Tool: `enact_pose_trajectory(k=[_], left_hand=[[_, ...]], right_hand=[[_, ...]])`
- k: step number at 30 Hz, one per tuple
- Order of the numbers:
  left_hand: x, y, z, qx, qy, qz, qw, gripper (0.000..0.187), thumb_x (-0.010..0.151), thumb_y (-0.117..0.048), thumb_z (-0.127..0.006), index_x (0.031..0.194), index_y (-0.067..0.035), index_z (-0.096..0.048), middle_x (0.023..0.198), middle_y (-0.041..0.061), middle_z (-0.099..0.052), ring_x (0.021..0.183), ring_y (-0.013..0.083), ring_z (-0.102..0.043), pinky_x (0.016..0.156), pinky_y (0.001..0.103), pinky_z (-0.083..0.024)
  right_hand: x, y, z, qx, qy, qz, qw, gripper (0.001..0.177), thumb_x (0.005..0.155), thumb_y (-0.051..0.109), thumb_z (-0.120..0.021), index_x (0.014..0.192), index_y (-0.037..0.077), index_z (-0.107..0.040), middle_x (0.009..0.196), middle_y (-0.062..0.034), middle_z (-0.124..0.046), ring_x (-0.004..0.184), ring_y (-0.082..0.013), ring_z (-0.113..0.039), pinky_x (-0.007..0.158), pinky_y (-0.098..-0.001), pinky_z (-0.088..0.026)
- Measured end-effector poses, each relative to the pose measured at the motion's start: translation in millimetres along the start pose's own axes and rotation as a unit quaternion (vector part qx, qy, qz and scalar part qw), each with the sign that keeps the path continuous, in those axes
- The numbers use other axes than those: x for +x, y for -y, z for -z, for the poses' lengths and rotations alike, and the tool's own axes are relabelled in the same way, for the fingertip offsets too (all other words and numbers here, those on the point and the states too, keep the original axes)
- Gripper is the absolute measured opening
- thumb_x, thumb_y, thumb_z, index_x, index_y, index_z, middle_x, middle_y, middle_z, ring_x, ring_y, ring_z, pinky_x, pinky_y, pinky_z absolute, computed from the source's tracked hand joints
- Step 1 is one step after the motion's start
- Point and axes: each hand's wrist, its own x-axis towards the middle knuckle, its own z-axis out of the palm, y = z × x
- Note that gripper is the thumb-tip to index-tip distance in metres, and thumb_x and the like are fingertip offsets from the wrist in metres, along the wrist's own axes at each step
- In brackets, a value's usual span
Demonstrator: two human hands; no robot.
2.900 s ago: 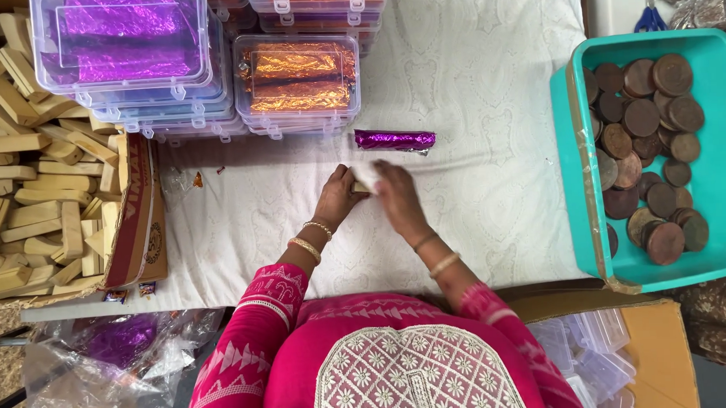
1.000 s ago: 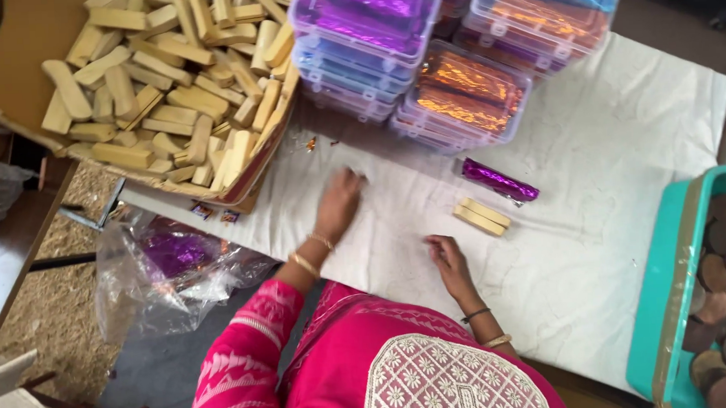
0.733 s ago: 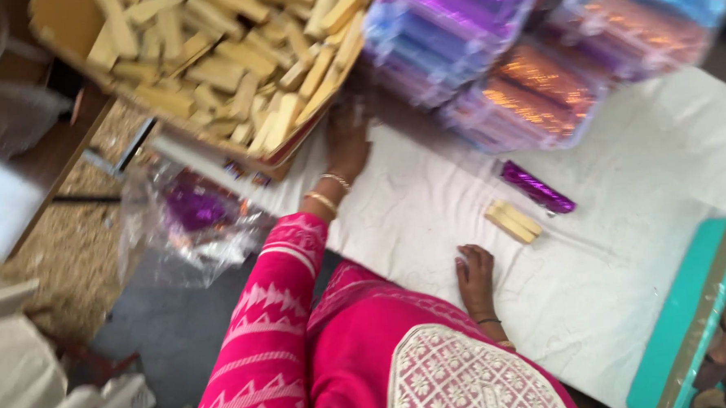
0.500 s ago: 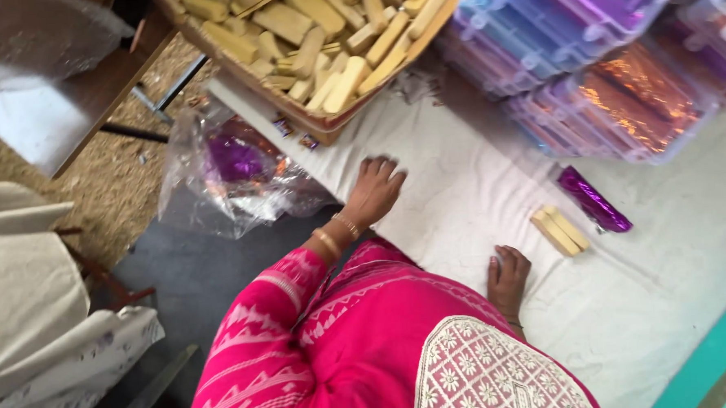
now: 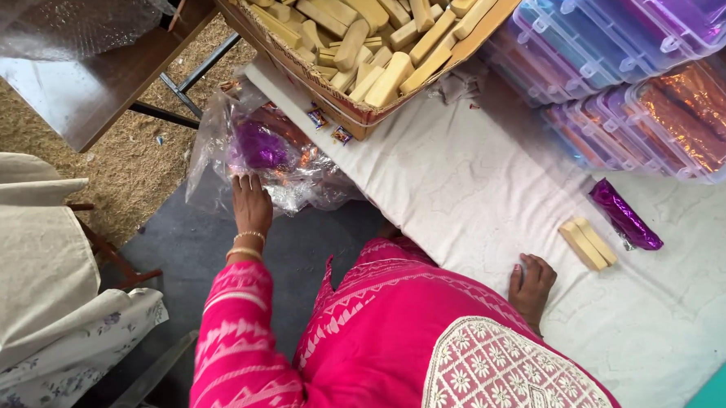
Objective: The recorder is wrapping small wooden blocks in colored foil and organizing them into various containers and boxes.
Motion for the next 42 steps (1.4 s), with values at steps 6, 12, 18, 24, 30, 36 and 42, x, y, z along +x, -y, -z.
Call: enact_pose_trajectory(k=[6, 12, 18, 24, 30, 36, 42], left_hand=[[37.4, -45.9, 28.3, 0.101, 0.007, -0.052, 0.993, 0.039, 0.100, -0.029, -0.045, 0.123, -0.006, -0.067, 0.163, 0.020, -0.032, 0.153, 0.0355, -0.019, 0.123, 0.051, -0.016], [53.0, -19.6, -45.1, -0.004, 0.213, 0.041, 0.976, 0.044, 0.108, -0.039, -0.043, 0.137, -0.019, -0.067, 0.151, 0.017, -0.053, 0.145, 0.0360, -0.046, 0.128, 0.053, -0.030], [59.6, -20.8, -52.3, 0.013, 0.031, 0.022, 0.999, 0.039, 0.086, -0.035, -0.056, 0.117, -0.025, -0.076, 0.140, 0.022, -0.060, 0.133, 0.0511, -0.046, 0.107, 0.062, -0.040], [72.7, 23.6, -146.8, 0.081, -0.049, -0.106, 0.990, 0.048, 0.083, -0.047, -0.067, 0.117, -0.014, -0.076, 0.137, 0.015, -0.064, 0.128, 0.0384, -0.055, 0.105, 0.057, -0.043], [84.7, 11.7, -129.3, 0.110, 0.214, -0.062, 0.969, 0.061, 0.098, -0.052, -0.049, 0.153, -0.025, -0.050, 0.164, 0.009, -0.040, 0.154, 0.0456, -0.028, 0.117, 0.070, -0.022], [82.4, 2.8, -113.0, 0.085, 0.279, 0.017, 0.956, 0.066, 0.100, -0.056, -0.032, 0.161, -0.035, -0.019, 0.169, 0.008, -0.020, 0.153, 0.0379, -0.018, 0.117, 0.073, -0.009], [84.3, 39.6, -190.6, 0.197, 0.247, 0.004, 0.949, 0.037, 0.107, -0.036, -0.048, 0.106, -0.026, -0.083, 0.119, 0.005, -0.080, 0.117, 0.0370, -0.071, 0.091, 0.078, -0.042]], right_hand=[[2.1, 10.5, 3.2, -0.001, 0.006, -0.011, 1.000, 0.025, 0.105, 0.012, -0.057, 0.127, 0.001, -0.059, 0.132, -0.0162, -0.050, 0.125, -0.0325, -0.045, 0.107, -0.0465, -0.042], [3.7, 20.1, 5.6, -0.007, 0.000, -0.018, 1.000, 0.026, 0.104, 0.010, -0.056, 0.128, 0.002, -0.059, 0.132, -0.0160, -0.051, 0.125, -0.0341, -0.045, 0.109, -0.0473, -0.040], [4.9, 19.8, 5.5, -0.011, 0.002, -0.016, 1.000, 0.026, 0.101, 0.007, -0.057, 0.126, 0.001, -0.058, 0.132, -0.0170, -0.050, 0.126, -0.0352, -0.044, 0.110, -0.0486, -0.038], [0.5, 2.1, -8.4, 0.091, -0.009, -0.057, 0.994, 0.030, 0.095, 0.003, -0.057, 0.126, 0.001, -0.058, 0.132, -0.0185, -0.048, 0.127, -0.0366, -0.045, 0.112, -0.0460, -0.038], [14.2, 17.4, 12.3, 0.050, 0.047, -0.079, 0.995, 0.028, 0.099, 0.009, -0.059, 0.126, 0.002, -0.055, 0.130, -0.0199, -0.046, 0.125, -0.0366, -0.044, 0.110, -0.0451, -0.041], [13.5, 12.6, 8.7, 0.038, 0.064, -0.071, 0.995, 0.031, 0.095, 0.007, -0.062, 0.126, 0.003, -0.056, 0.129, -0.0174, -0.049, 0.124, -0.0363, -0.045, 0.110, -0.0472, -0.040], [4.7, -16.3, -8.3, 0.058, 0.034, -0.035, 0.997, 0.038, 0.089, 0.002, -0.065, 0.126, 0.002, -0.056, 0.130, -0.0199, -0.047, 0.125, -0.0390, -0.044, 0.111, -0.0481, -0.040]])
